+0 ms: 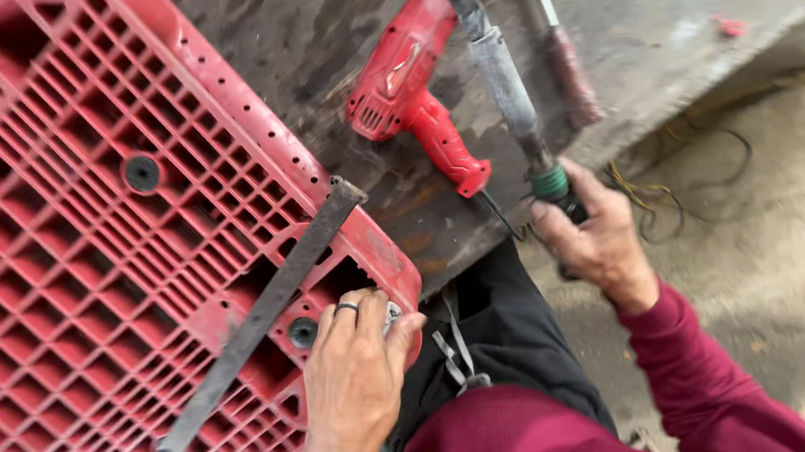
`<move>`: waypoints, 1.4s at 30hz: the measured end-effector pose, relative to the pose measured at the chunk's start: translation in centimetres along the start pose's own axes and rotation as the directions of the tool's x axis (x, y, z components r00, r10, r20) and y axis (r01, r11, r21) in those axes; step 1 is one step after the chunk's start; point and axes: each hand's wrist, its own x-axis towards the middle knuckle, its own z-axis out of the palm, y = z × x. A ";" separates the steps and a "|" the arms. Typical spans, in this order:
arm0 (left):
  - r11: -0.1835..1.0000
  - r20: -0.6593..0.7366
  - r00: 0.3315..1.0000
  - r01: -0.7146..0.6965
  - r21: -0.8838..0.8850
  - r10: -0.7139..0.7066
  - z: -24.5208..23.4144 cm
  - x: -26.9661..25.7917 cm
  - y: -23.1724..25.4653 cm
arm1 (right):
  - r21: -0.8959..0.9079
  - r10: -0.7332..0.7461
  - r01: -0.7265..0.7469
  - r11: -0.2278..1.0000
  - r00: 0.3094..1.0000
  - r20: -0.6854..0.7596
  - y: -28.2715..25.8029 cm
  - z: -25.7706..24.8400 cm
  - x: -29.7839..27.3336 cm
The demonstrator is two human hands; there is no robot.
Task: The person repairs a damaged red plastic pallet by using a heated tool to melt and fuse the plastic sections together, followed by wiping the area with a cloth and pressing on the fused sections by hand.
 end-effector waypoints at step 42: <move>-0.358 -0.053 0.920 -0.203 -0.911 -0.387 11.2 55.3 8.4 | -0.350 -0.276 0.290 0.891 0.957 0.091 -3.6 -13.5 33.0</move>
